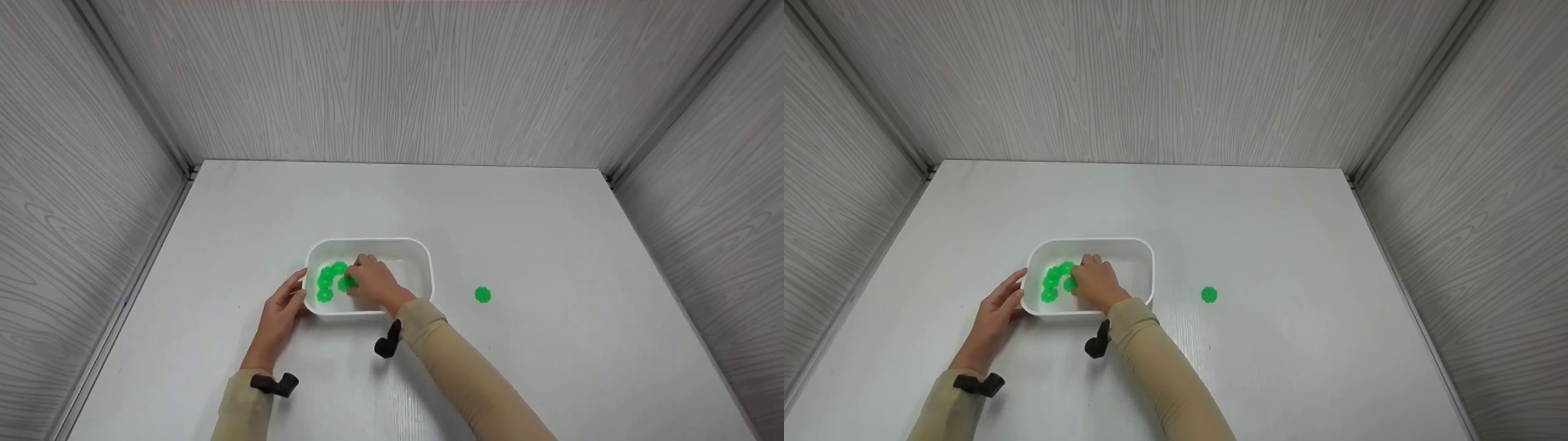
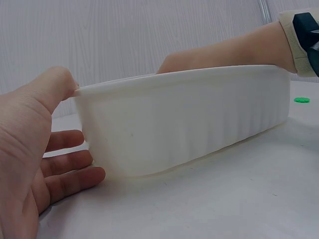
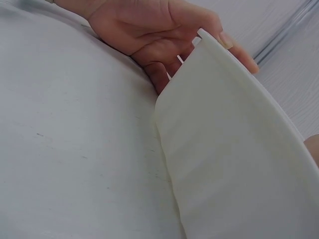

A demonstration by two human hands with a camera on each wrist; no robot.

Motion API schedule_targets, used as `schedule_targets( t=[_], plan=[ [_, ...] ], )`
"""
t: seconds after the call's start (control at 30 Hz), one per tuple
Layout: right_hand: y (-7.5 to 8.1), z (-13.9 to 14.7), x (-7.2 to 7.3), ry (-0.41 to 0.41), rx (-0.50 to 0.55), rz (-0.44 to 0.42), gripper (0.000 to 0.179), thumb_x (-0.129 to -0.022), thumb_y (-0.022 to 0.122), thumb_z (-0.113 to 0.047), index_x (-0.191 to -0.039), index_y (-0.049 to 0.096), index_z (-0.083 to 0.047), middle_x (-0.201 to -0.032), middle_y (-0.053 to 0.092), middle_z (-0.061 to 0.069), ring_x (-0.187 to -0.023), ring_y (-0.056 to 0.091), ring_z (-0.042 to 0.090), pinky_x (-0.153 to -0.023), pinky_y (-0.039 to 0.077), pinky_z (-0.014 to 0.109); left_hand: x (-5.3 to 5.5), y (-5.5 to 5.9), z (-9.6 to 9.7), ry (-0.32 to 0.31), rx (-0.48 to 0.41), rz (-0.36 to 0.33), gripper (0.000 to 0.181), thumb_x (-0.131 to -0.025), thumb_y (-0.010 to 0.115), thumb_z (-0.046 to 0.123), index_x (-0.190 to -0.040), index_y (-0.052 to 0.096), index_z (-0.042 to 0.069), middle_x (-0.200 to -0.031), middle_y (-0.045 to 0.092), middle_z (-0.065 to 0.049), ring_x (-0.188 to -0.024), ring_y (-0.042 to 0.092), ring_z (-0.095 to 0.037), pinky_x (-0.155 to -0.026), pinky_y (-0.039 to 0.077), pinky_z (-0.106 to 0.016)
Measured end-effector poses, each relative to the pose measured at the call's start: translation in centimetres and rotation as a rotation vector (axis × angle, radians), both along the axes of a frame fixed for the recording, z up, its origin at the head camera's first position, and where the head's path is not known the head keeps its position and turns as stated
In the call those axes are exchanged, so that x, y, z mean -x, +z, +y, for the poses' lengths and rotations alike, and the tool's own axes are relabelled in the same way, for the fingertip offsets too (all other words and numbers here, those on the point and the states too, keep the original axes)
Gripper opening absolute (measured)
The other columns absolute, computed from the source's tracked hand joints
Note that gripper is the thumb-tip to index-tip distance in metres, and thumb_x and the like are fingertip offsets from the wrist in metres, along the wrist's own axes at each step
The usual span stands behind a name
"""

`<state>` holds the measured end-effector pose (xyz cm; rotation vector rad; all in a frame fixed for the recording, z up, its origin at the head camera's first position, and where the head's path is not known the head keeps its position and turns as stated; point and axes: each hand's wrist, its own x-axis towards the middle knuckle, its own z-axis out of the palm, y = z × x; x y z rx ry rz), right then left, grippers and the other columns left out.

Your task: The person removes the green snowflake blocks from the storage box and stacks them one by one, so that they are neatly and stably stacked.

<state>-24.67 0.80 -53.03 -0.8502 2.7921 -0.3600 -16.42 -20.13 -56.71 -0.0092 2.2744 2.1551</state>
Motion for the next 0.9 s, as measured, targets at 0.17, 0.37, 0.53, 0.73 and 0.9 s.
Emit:
schedule_targets(
  t=[0.17,0.37,0.53,0.73,0.9],
  plan=[
    [-0.1,0.0,0.0,-0.009,0.014,-0.014,0.033,-0.087,0.067,-0.031,-0.115,0.064,-0.014,-0.109,0.050,0.003,-0.099,0.042,0.017,-0.086,0.039,0.031,0.1,-0.4,0.0,0.007,0.008,0.019,0.045,-0.093,0.056,0.036,-0.136,0.049,0.025,-0.122,0.055,-0.009,-0.103,0.055,-0.026,-0.078,0.050,-0.031],
    [0.0,0.1,0.1,-0.007,0.033,0.002,0.032,-0.087,0.065,-0.033,-0.113,0.064,-0.014,-0.105,0.050,0.002,-0.095,0.040,0.017,-0.083,0.038,0.031,0.1,-0.6,0.0,-0.007,-0.037,0.008,0.047,-0.093,0.056,0.034,-0.138,0.047,0.022,-0.124,0.053,-0.013,-0.105,0.055,-0.029,-0.080,0.050,-0.034],
    [0.4,0.2,0.1,-0.017,0.078,0.051,0.034,-0.086,0.066,-0.037,-0.111,0.063,-0.014,-0.102,0.051,0.002,-0.093,0.042,0.017,-0.080,0.040,0.030,0.1,-0.7,-0.1,0.002,-0.007,0.012,0.046,-0.093,0.055,0.035,-0.138,0.047,0.024,-0.123,0.053,-0.012,-0.105,0.055,-0.027,-0.081,0.050,-0.033],
    [0.9,0.6,0.0,-0.030,0.138,0.074,0.033,-0.085,0.066,-0.039,-0.107,0.064,-0.014,-0.100,0.051,0.000,-0.092,0.043,0.017,-0.078,0.041,0.029,0.1,-0.7,-0.1,-0.001,-0.012,0.021,0.048,-0.092,0.057,0.038,-0.137,0.047,0.025,-0.123,0.054,-0.012,-0.106,0.055,-0.027,-0.081,0.050,-0.032],
    [1.2,1.0,-0.2,-0.038,0.172,0.064,0.033,-0.085,0.066,-0.039,-0.105,0.064,-0.013,-0.099,0.051,0.000,-0.092,0.045,0.016,-0.080,0.041,0.029,0.1,-0.6,-0.2,-0.007,-0.025,0.014,0.046,-0.093,0.055,0.033,-0.138,0.047,0.023,-0.125,0.053,-0.014,-0.107,0.055,-0.029,-0.081,0.050,-0.033]
  ],
)
